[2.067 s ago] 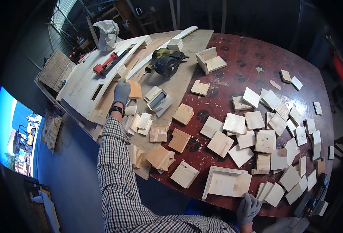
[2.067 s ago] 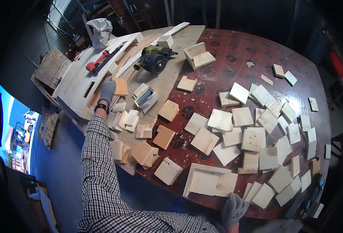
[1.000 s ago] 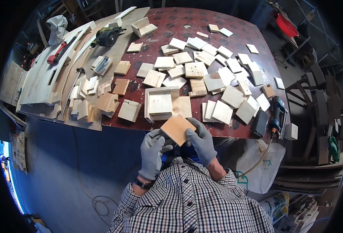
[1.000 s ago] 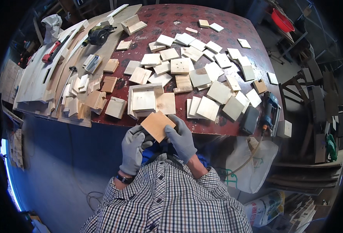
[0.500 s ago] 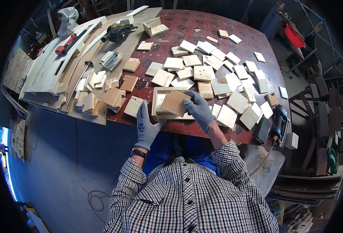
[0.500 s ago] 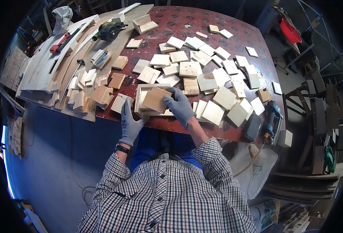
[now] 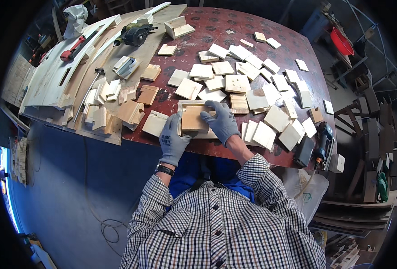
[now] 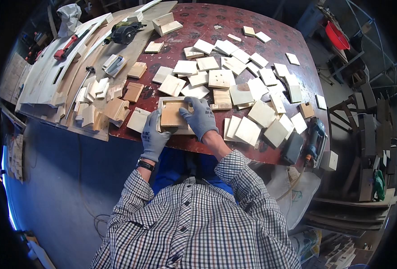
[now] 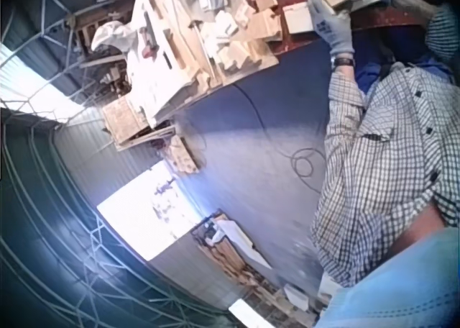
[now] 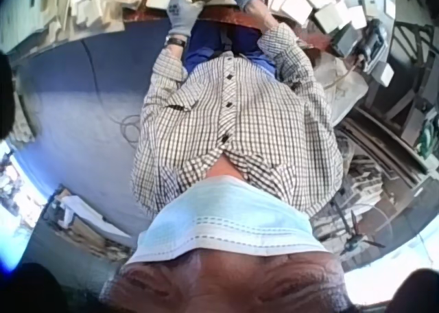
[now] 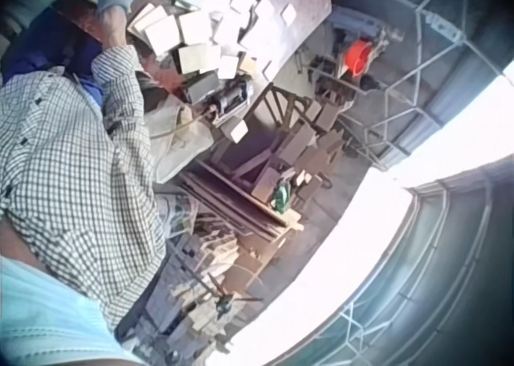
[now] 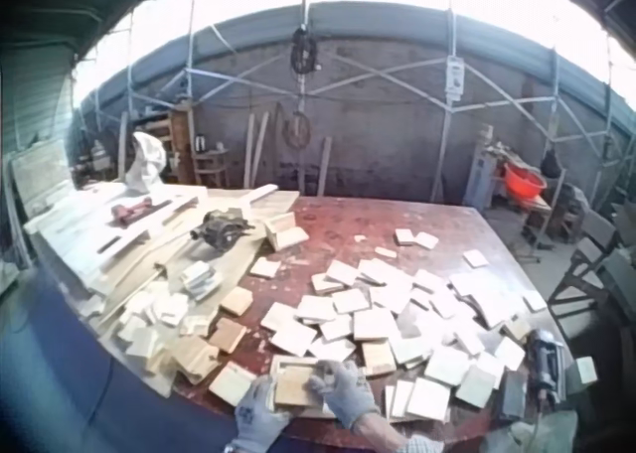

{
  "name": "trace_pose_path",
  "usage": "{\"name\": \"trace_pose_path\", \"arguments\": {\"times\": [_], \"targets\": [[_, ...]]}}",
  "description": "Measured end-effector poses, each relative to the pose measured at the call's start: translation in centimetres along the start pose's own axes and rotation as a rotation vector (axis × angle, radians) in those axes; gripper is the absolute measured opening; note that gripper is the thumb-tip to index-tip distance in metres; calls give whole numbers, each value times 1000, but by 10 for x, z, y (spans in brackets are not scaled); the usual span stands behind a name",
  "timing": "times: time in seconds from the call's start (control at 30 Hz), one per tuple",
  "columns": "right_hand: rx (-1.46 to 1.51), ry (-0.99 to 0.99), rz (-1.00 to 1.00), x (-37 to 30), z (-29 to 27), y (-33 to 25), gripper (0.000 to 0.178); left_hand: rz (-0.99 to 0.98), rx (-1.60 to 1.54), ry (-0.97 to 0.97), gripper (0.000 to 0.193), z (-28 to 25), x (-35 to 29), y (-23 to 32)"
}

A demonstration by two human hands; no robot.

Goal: The person assembles small wooden boxes by hand on a cluttered workbench. They pick up pre-cut wooden pieces, fit them together to form box shapes, and place the completed boxes on the table.

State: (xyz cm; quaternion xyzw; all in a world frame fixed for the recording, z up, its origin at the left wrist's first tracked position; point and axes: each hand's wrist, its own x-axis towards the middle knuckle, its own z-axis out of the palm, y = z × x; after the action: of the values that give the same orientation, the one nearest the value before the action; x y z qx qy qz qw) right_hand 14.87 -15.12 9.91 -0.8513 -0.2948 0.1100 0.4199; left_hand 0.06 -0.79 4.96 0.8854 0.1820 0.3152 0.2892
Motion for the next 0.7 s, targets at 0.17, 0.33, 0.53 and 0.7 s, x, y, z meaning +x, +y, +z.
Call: {"name": "trace_pose_path", "arguments": {"times": [0.17, 0.33, 0.53, 0.7], "targets": [[-27, 203, -265, -32, 9, 8, 87, 22, 10, -1, 86, 1, 1, 2], [-157, 135, -312, -45, 15, 13, 98, 55, 36, -45, 86, -7, 0, -3], [-182, 83, -247, -40, 11, 9, 93, 37, 70, -73, 85, -4, 0, -7], [-418, -15, -319, -31, 0, -7, 86, 45, 92, -61, 85, -4, -2, -11]]}}
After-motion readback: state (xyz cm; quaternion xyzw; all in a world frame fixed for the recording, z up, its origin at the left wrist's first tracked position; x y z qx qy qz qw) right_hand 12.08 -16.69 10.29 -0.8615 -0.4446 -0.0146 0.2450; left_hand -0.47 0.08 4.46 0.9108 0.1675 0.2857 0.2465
